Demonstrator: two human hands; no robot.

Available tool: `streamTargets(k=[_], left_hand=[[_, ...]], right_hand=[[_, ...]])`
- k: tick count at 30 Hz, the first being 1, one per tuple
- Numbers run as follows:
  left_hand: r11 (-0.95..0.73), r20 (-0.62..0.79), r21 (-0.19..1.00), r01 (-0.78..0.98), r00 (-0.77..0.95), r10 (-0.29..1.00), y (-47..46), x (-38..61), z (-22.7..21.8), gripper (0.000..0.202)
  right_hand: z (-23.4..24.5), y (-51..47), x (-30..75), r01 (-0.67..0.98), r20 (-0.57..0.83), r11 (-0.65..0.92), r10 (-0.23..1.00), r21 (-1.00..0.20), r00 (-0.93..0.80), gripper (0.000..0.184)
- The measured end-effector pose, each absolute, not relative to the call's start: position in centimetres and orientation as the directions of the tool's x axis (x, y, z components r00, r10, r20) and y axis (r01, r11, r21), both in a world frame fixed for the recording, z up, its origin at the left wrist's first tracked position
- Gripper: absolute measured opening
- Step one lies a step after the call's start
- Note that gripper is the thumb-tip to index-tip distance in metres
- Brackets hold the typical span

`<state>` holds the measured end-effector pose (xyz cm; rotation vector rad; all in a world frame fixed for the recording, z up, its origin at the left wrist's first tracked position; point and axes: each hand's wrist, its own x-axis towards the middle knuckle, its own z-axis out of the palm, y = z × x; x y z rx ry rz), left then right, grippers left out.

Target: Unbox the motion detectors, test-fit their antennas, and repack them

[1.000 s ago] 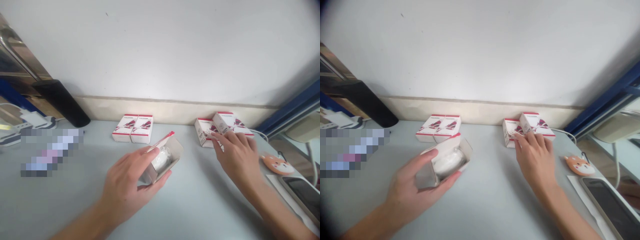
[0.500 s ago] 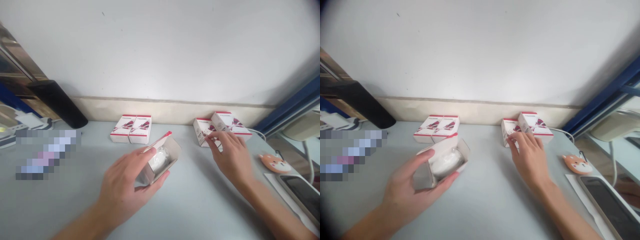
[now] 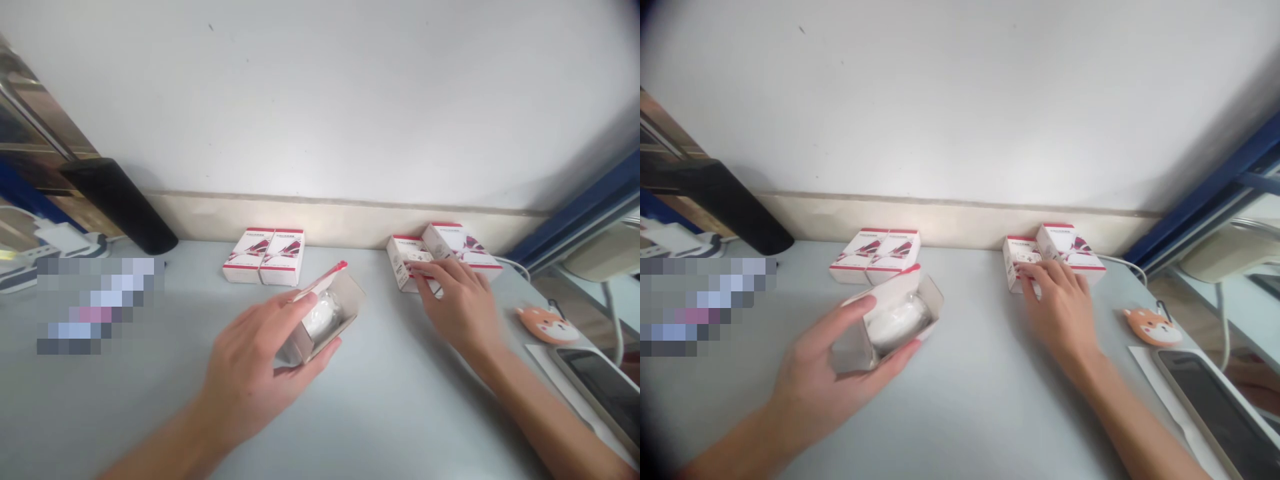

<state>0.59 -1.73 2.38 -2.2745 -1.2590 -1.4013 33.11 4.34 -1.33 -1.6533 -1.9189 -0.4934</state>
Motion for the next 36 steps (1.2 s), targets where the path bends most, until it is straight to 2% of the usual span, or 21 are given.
streamTargets(k=[5, 8, 10, 13, 16, 19, 22, 28, 31, 33, 36], left_hand=[[-0.626, 0.808, 0.247, 0.74, 0.199, 0.555, -1.6, 0.6, 2.4, 0.047], [-0.652, 0.823, 0.238, 0.72, 0.207, 0.528, -1.5, 0.7, 2.6, 0.054], [-0.691, 0.824, 0.207, 0.693, 0.258, 0.505, -1.6, 0.8, 2.8, 0.055], [-0.773, 0.814, 0.111, 0.625, 0.389, 0.431, -2.1, 1.1, 3.2, 0.048], [-0.802, 0.797, 0.08, 0.592, 0.445, 0.408, -2.7, 1.4, 3.1, 0.042], [-0.818, 0.78, 0.087, 0.569, 0.472, 0.411, -2.8, 1.4, 2.8, 0.032], [-0.826, 0.788, 0.08, 0.558, 0.472, 0.395, -2.6, 1.5, 2.7, 0.029], [-0.828, 0.777, 0.124, 0.546, 0.465, 0.423, -2.2, 1.9, 3.3, 0.056], [-0.863, 0.74, 0.101, 0.495, 0.543, 0.398, -1.9, 1.8, 2.9, 0.062], [-0.875, 0.69, 0.102, 0.474, 0.599, 0.405, -1.6, 1.7, 2.4, 0.068], [-0.876, 0.609, 0.184, 0.446, 0.647, 0.458, -1.2, 1.2, 1.5, 0.078]], right_hand=[[-0.4, 3.9, 32.3, 0.974, 0.664, 0.2, 0.743, -0.105, -0.08, 0.025], [0.8, 2.8, 31.0, 0.923, 0.788, 0.366, 0.601, -0.122, -0.134, 0.023], [1.7, 1.3, 29.9, 0.848, 0.852, 0.522, 0.481, -0.089, -0.206, 0.026], [2.7, -1.5, 28.1, 0.699, 0.86, 0.715, 0.358, -0.003, -0.363, 0.033], [2.9, -3.6, 27.0, 0.622, 0.824, 0.778, 0.298, 0.082, -0.481, 0.024], [2.8, -4.2, 26.6, 0.627, 0.828, 0.776, 0.302, 0.074, -0.472, 0.014], [3.0, -4.4, 26.1, 0.6, 0.823, 0.799, 0.316, 0.037, -0.472, 0.016], [3.7, -4.4, 25.5, 0.743, 0.829, 0.668, 0.391, 0.044, -0.4, 0.013], [3.2, -3.8, 25.9, 0.809, 0.82, 0.587, 0.452, 0.022, -0.351, 0.012], [2.8, -3.4, 26.2, 0.831, 0.802, 0.556, 0.507, -0.023, -0.316, 0.01], [2.3, -3.0, 26.4, 0.834, 0.733, 0.526, 0.632, -0.167, -0.252, 0.011]])
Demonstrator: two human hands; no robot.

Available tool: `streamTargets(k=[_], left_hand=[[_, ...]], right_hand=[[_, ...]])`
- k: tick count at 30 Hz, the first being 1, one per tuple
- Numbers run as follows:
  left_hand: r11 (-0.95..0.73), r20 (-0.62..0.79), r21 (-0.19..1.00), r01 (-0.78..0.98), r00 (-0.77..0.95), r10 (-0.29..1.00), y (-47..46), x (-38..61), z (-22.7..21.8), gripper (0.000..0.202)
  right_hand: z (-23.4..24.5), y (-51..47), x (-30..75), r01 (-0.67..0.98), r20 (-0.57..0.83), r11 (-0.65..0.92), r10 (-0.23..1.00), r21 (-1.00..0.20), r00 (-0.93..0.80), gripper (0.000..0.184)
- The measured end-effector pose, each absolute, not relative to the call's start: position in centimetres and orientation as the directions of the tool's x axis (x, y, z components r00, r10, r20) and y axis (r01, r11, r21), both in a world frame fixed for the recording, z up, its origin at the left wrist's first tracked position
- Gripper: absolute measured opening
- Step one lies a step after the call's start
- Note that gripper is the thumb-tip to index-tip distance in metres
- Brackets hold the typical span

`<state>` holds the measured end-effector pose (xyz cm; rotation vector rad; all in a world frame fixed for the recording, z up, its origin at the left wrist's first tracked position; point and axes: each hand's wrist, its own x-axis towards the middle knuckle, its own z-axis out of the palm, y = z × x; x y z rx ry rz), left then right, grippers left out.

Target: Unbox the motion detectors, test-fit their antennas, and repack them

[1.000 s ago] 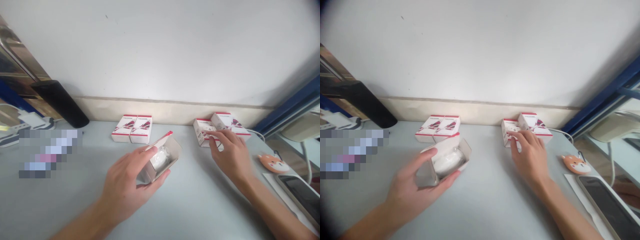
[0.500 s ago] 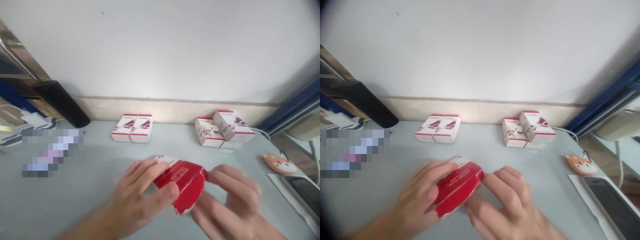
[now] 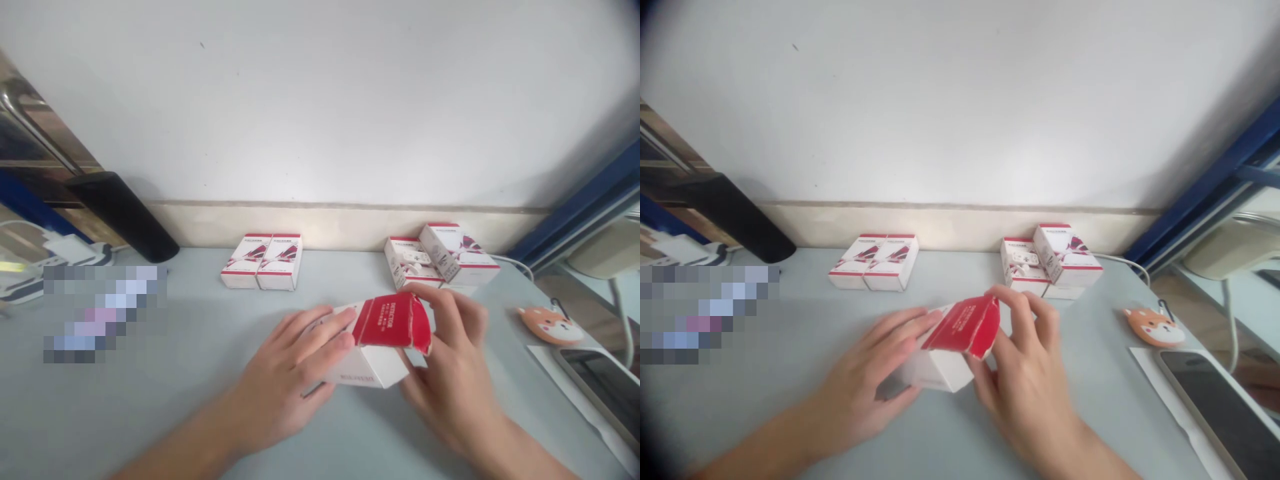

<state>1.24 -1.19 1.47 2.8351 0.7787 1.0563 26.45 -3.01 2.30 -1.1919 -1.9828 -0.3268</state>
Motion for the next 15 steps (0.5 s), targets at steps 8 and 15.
streamTargets(k=[8, 15], left_hand=[[-0.87, 0.543, 0.245, 0.427, 0.683, 0.488, -0.6, 0.5, 0.1, 0.087], [-0.829, 0.518, 0.291, 0.477, 0.65, 0.556, -0.7, 1.0, 0.2, 0.091]], right_hand=[[1.0, -2.0, 26.1, 0.562, 0.543, 0.497, 0.834, -0.661, -0.099, 0.017], [0.7, 0.0, 27.4, 0.563, 0.524, 0.442, 0.852, -0.698, -0.02, 0.016]])
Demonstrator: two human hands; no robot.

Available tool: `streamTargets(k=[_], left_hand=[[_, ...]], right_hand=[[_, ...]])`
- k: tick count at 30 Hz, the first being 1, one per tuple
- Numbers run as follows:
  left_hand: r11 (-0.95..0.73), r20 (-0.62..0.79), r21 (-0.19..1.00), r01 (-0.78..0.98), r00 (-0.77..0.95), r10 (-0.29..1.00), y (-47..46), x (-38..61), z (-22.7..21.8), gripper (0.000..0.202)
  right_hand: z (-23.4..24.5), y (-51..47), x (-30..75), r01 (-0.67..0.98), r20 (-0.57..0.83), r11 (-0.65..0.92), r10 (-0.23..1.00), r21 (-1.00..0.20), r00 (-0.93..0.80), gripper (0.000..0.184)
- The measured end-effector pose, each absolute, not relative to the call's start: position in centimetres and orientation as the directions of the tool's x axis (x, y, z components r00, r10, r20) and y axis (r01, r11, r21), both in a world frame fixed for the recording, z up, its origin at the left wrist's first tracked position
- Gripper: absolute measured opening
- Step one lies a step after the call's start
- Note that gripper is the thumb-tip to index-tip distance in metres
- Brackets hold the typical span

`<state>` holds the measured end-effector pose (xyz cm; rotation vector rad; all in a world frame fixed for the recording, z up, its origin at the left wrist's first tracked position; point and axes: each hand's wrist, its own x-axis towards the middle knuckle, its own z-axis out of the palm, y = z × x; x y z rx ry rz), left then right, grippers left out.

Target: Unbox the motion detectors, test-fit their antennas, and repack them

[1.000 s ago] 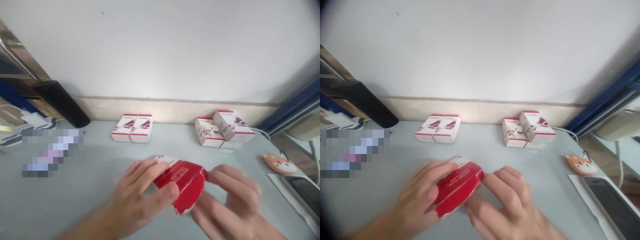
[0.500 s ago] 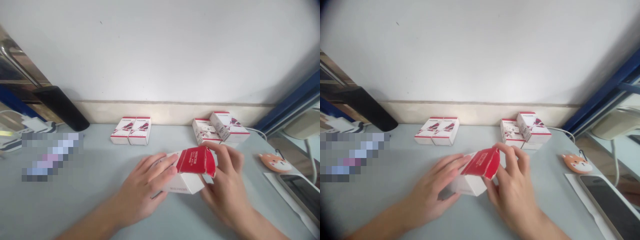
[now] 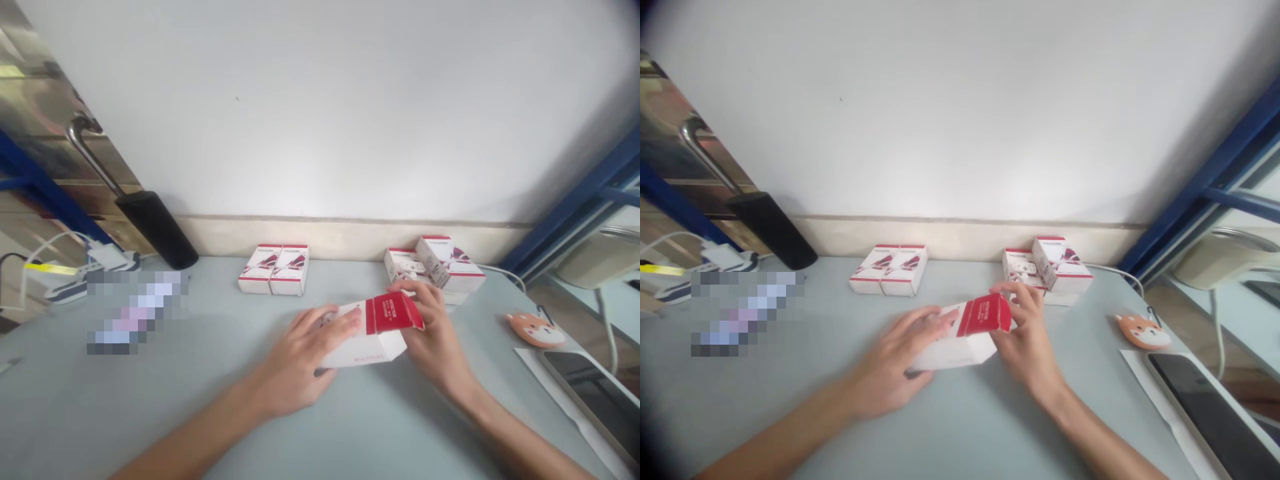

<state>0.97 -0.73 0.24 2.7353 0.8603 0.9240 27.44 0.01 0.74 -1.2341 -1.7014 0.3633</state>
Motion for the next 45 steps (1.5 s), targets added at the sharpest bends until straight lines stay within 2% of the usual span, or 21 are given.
streamTargets(k=[4, 9, 12, 16, 19, 23, 29, 31, 32, 34, 36, 38, 40, 43, 45], left_hand=[[-0.767, 0.488, 0.401, 0.501, 0.592, 0.642, -0.4, 1.6, 0.4, 0.085], [-0.671, 0.429, 0.548, 0.5, 0.521, 0.738, -0.3, 2.0, 0.8, 0.073], [-0.589, 0.393, 0.637, 0.498, 0.448, 0.803, -0.5, 1.8, 0.9, 0.064], [-0.408, 0.351, 0.821, 0.4, 0.209, 0.913, 0.0, 1.7, 0.8, 0.062], [-0.313, 0.24, 0.882, 0.354, 0.234, 0.942, 1.4, 2.1, 1.1, 0.062], [-0.308, 0.148, 0.846, 0.435, 0.364, 0.92, 4.1, 2.7, 2.7, 0.046], [-0.416, 0.287, 0.767, 0.488, 0.319, 0.903, 3.5, 4.8, 4.1, 0.035], [-0.431, 0.281, 0.788, 0.439, 0.366, 0.887, 1.1, 6.1, 3.6, 0.04], [-0.385, 0.23, 0.87, 0.309, 0.435, 0.87, -0.2, 6.7, 3.2, 0.053], [-0.17, 0.135, 0.985, 0.027, 0.486, 0.863, -2.4, 7.6, 2.3, 0.072], [0.036, 0.026, 0.991, -0.128, 0.446, 0.895, -3.7, 8.0, 1.5, 0.065], [0.234, -0.121, 0.948, -0.214, 0.439, 0.89, -4.0, 7.8, 0.8, 0.053], [0.413, -0.24, 0.862, -0.296, 0.479, 0.844, -3.8, 7.3, 0.5, 0.048], [0.548, -0.288, 0.726, -0.415, 0.54, 0.791, -3.2, 6.7, 0.3, 0.049], [0.578, -0.267, 0.664, -0.474, 0.572, 0.776, -2.9, 6.5, 0.3, 0.049]], right_hand=[[1.9, 0.8, 28.1, 0.573, 0.52, 0.405, 0.853, -0.712, 0.043, 0.016], [2.9, 1.4, 28.8, 0.408, 0.518, 0.432, 0.846, -0.805, 0.128, 0.028], [3.4, 2.1, 30.0, 0.269, 0.462, 0.388, 0.827, -0.881, 0.32, 0.041], [3.8, 3.4, 32.2, 0.075, 0.342, 0.392, 0.675, -0.917, 0.653, 0.044], [3.5, 4.1, 32.9, -0.008, 0.266, 0.385, 0.654, -0.923, 0.708, 0.039], [3.0, 4.1, 32.4, -0.141, 0.154, 0.325, 0.731, -0.935, 0.665, 0.033], [3.6, 3.4, 31.5, -0.285, 0.003, 0.217, 0.8, -0.934, 0.6, 0.025], [3.6, 2.9, 30.9, -0.307, -0.035, 0.173, 0.821, -0.936, 0.569, 0.023], [3.5, 2.5, 30.5, -0.316, -0.053, 0.147, 0.836, -0.937, 0.546, 0.021], [3.2, 1.6, 29.3, -0.319, -0.092, 0.075, 0.874, -0.945, 0.477, 0.021], [3.0, 0.5, 28.2, -0.28, -0.101, 0.008, 0.922, -0.96, 0.373, 0.026], [3.0, -0.3, 27.4, -0.182, -0.026, 0.018, 0.97, -0.983, 0.241, 0.034], [3.2, -0.9, 27.1, -0.053, 0.099, 0.105, 0.989, -0.993, 0.105, 0.04], [3.7, -1.6, 27.4, 0.125, 0.26, 0.257, 0.965, -0.958, 0.008, 0.031], [4.0, -1.9, 27.8, 0.214, 0.344, 0.329, 0.938, -0.92, 0.037, 0.022]])
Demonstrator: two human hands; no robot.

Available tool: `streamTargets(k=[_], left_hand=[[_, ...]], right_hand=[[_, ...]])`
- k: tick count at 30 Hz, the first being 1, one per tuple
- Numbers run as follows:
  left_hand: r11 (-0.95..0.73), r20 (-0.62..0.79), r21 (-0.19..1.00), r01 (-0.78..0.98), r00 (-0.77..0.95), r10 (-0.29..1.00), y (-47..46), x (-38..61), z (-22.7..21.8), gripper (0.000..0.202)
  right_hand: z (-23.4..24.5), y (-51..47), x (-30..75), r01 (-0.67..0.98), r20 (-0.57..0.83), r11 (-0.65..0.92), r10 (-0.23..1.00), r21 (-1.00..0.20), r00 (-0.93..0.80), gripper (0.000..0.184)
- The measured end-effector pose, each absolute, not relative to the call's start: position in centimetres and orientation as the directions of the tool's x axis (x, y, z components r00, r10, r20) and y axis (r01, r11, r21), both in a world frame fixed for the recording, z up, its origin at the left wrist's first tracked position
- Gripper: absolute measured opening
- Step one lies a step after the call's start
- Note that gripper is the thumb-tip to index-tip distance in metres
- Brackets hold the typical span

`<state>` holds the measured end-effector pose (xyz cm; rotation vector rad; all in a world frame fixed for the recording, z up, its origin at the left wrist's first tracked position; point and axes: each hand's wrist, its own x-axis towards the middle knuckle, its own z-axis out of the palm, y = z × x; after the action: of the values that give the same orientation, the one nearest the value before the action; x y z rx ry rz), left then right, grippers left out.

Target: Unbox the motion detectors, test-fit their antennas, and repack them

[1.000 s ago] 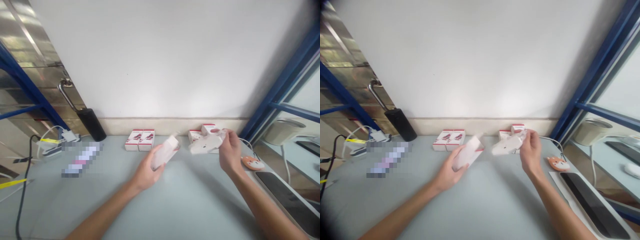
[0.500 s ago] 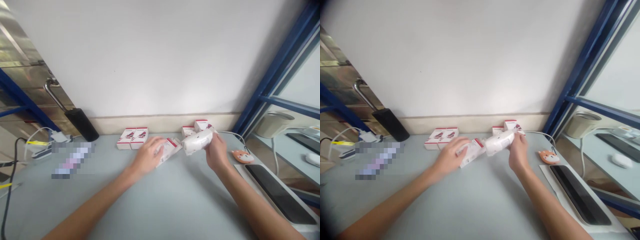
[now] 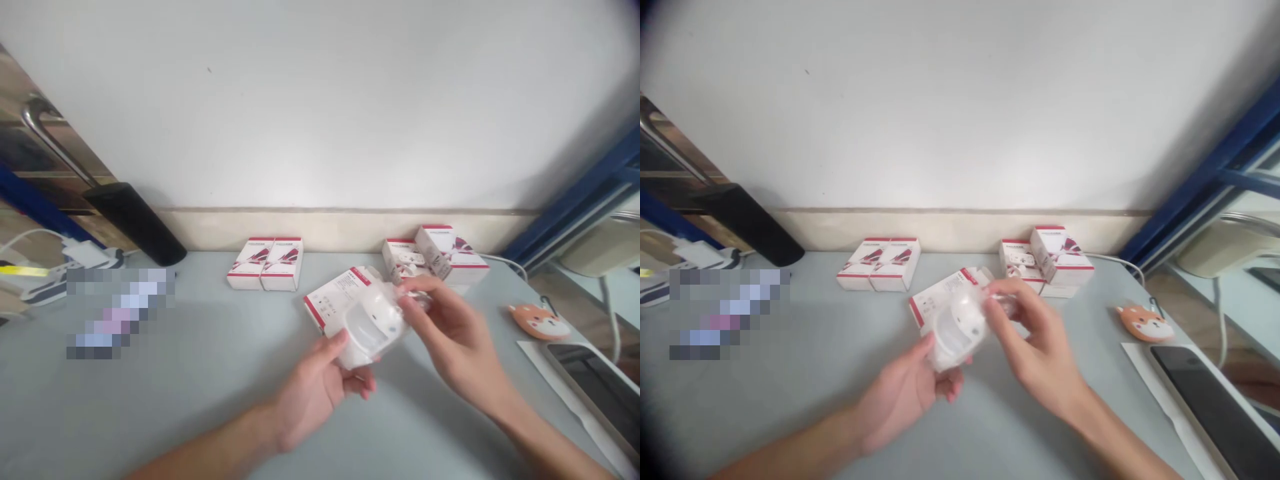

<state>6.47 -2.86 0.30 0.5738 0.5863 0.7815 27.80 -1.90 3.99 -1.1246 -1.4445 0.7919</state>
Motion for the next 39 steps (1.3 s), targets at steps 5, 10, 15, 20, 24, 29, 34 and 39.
streamTargets(k=[5, 10, 15, 20, 24, 29, 34, 39], left_hand=[[0.726, -0.242, 0.475, -0.497, 0.72, 0.65, -2.0, 6.1, -0.2, 0.062], [0.78, -0.294, 0.414, -0.469, 0.742, 0.602, -1.7, 5.8, -0.6, 0.053], [0.773, -0.193, 0.459, -0.439, 0.799, 0.569, -2.5, 5.9, -0.1, 0.042], [0.752, -0.223, 0.456, -0.477, 0.757, 0.615, -2.6, 6.1, -0.2, 0.049], [0.76, -0.282, 0.417, -0.499, 0.724, 0.63, -2.1, 6.0, -0.2, 0.056], [0.805, -0.319, 0.352, -0.477, 0.748, 0.582, -1.9, 5.8, 0.3, 0.057], [0.773, -0.363, 0.439, -0.457, 0.697, 0.619, -2.4, 5.6, 1.2, 0.05], [0.736, -0.367, 0.527, -0.425, 0.667, 0.649, -2.5, 5.5, 1.8, 0.047]], right_hand=[[5.1, -2.1, 28.9, 0.298, 0.483, 0.407, 0.839, -0.863, 0.251, 0.014], [8.8, 1.8, 29.3, 0.242, 0.485, 0.434, 0.639, -0.868, 0.597, 0.02], [9.2, 8.4, 26.7, -0.018, 0.265, 0.317, 0.822, -0.948, 0.504, 0.027], [6.4, 11.6, 24.1, 0.386, 0.272, 0.137, 0.907, -0.912, 0.32, 0.033], [6.2, 8.3, 24.8, 0.561, 0.51, 0.298, 0.818, -0.772, 0.266, 0.047], [4.5, 2.3, 25.7, 0.467, 0.385, 0.278, 0.911, -0.839, 0.15, 0.032], [2.2, 0.1, 23.9, 0.078, -0.164, -0.173, 0.981, -0.982, 0.103, 0.053], [2.4, 0.4, 24.0, 0.01, -0.163, -0.162, 0.986, -0.987, -0.031, 0.065]])
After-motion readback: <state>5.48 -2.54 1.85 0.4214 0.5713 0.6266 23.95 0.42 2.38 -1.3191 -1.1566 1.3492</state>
